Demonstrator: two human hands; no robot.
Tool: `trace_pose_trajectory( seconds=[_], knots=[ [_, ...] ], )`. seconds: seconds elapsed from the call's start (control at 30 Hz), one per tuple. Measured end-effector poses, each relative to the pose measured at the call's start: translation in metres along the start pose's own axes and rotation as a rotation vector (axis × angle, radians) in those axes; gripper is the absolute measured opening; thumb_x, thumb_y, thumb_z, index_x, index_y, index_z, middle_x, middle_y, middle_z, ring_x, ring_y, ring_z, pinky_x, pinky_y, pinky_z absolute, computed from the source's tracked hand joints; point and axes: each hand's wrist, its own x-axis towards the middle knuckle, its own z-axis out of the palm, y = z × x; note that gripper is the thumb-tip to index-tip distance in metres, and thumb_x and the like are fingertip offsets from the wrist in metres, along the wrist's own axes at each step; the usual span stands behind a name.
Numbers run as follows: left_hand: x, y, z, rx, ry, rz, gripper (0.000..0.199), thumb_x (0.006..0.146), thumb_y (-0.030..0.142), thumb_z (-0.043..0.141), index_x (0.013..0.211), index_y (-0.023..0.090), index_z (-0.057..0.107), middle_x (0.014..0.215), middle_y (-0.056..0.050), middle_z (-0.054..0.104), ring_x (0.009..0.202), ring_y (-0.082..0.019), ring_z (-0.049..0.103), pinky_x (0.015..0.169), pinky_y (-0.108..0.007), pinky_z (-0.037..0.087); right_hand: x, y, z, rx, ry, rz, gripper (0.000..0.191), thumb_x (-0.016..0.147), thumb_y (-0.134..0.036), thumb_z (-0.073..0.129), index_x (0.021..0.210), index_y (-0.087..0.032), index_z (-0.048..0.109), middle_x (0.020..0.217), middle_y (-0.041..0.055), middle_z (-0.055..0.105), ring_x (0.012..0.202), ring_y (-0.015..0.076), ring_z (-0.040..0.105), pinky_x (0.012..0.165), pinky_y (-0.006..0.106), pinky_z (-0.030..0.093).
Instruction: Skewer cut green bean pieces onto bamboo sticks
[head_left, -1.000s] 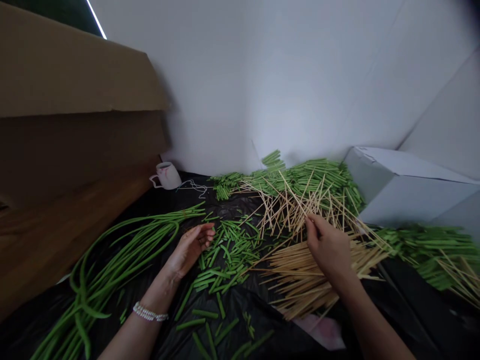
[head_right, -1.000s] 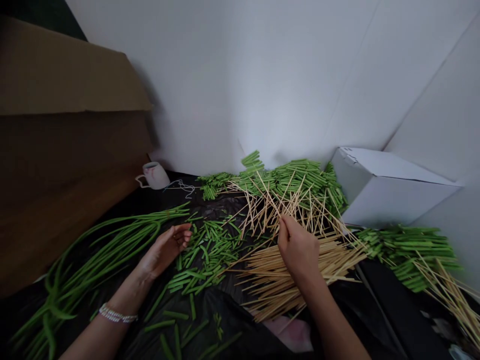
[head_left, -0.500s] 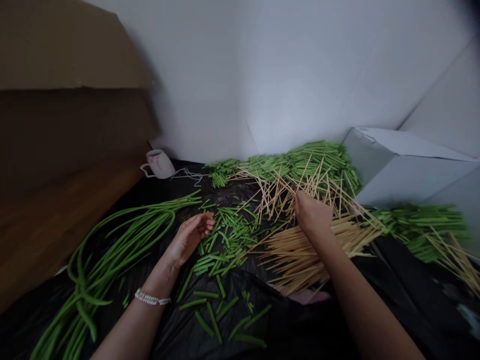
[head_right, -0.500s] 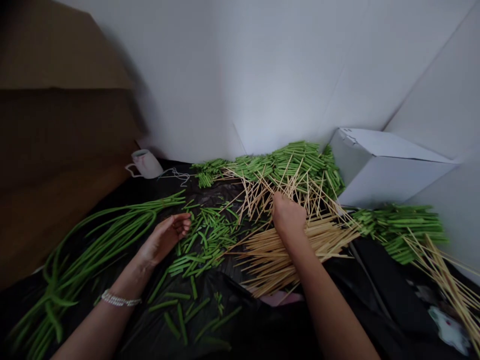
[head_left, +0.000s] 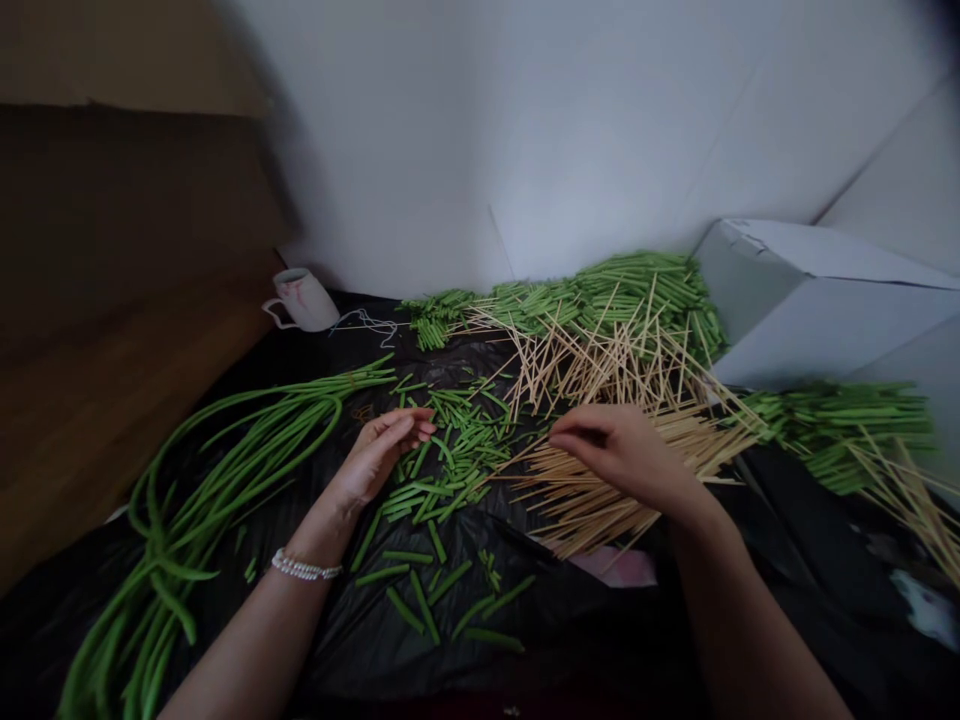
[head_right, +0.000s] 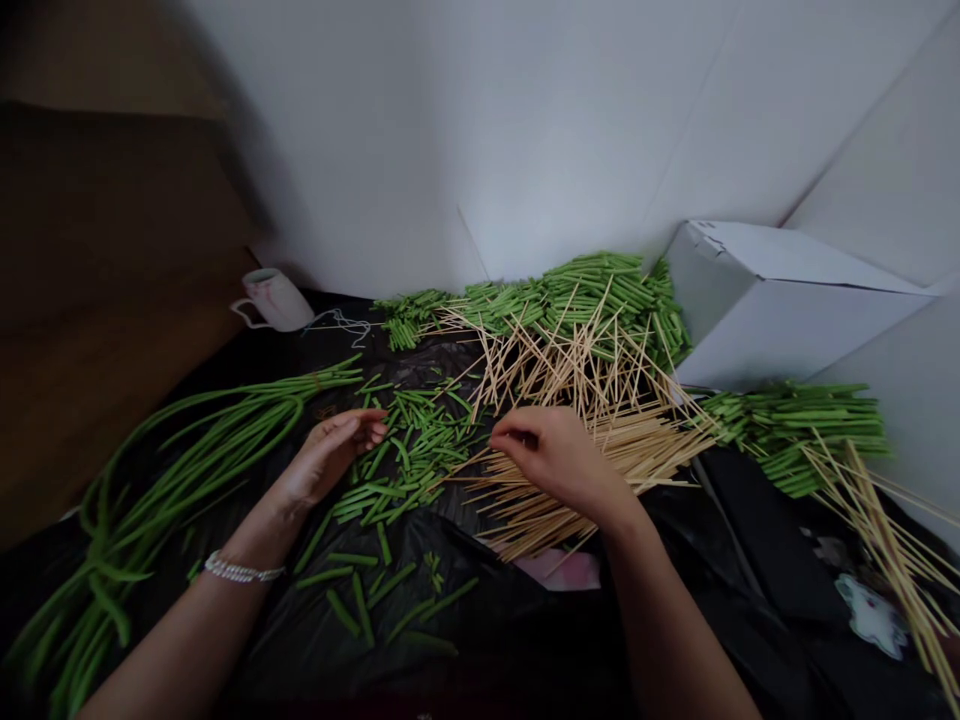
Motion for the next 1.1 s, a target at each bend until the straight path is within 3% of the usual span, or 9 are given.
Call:
trace_pose_trajectory(
  seconds=[0.07,0.13,0.3,0.5,0.87,1.0,1.1],
  knots=[
    [0.000,0.000,0.001,0.009,0.001,0.000,0.035,0.075,0.038,0.070,0.099,0.012,0.073,0.088,-0.011,0.071,0.078,-0.015,0.063,0.072,-0.022,0.046,-0.001,0.005,0.006,-0.064,-0.199,-0.006,0.014,0.083,-0.019,0.057,0.079,-0.021,0.070,0.078,-0.0010,0.070,0.071,0.0121,0.062,0.067,0.023,0.043],
    [-0.001,0.000,0.002,0.016,0.001,-0.001,0.036,0.074,0.038,0.071,0.098,0.012,0.073,0.088,-0.012,0.072,0.078,-0.016,0.063,0.071,-0.022,0.047,-0.003,0.013,0.011,-0.165,-0.303,0.022,0.013,0.079,-0.014,0.058,0.076,-0.020,0.069,0.076,-0.0008,0.068,0.069,0.0120,0.060,0.065,0.023,0.040],
    [-0.001,0.001,0.003,0.016,-0.012,-0.011,0.036,0.075,0.038,0.070,0.099,0.011,0.073,0.088,-0.012,0.072,0.078,-0.016,0.063,0.072,-0.022,0.047,-0.010,0.026,0.020,-0.420,-0.394,0.113,0.015,0.071,-0.006,0.056,0.073,-0.019,0.064,0.075,0.0014,0.065,0.068,0.0128,0.057,0.059,0.022,0.034],
    [-0.001,0.001,0.005,-0.007,-0.001,-0.021,0.037,0.071,0.037,0.074,0.097,0.011,0.073,0.085,-0.012,0.072,0.076,-0.016,0.063,0.070,-0.022,0.046,-0.010,0.030,0.028,-0.475,-0.402,0.119,0.016,0.069,-0.004,0.053,0.072,-0.018,0.062,0.076,0.0038,0.065,0.069,0.0136,0.058,0.059,0.023,0.033],
    [-0.002,0.000,0.005,0.034,-0.027,-0.002,0.035,0.075,0.037,0.070,0.099,0.012,0.073,0.086,-0.010,0.071,0.078,-0.015,0.062,0.071,-0.022,0.046,-0.009,0.031,0.020,-0.448,-0.422,0.078,0.017,0.076,-0.008,0.053,0.065,-0.017,0.062,0.068,0.0020,0.064,0.064,0.0114,0.055,0.060,0.022,0.032],
    [-0.002,0.002,0.004,0.052,-0.018,0.010,0.033,0.076,0.038,0.069,0.098,0.013,0.073,0.086,-0.010,0.071,0.076,-0.014,0.062,0.070,-0.021,0.046,-0.008,0.024,0.016,-0.336,-0.345,0.048,0.019,0.082,-0.011,0.050,0.068,-0.018,0.061,0.065,-0.0010,0.060,0.061,0.0109,0.052,0.060,0.023,0.032],
    [-0.002,0.007,-0.002,0.117,0.021,0.046,0.029,0.074,0.037,0.071,0.090,0.013,0.075,0.081,-0.009,0.071,0.071,-0.014,0.060,0.068,-0.022,0.045,-0.007,0.012,0.025,-0.196,-0.212,-0.054,0.021,0.092,-0.020,0.044,0.081,-0.019,0.062,0.074,0.0009,0.062,0.069,0.0128,0.055,0.065,0.024,0.037]
  ],
)
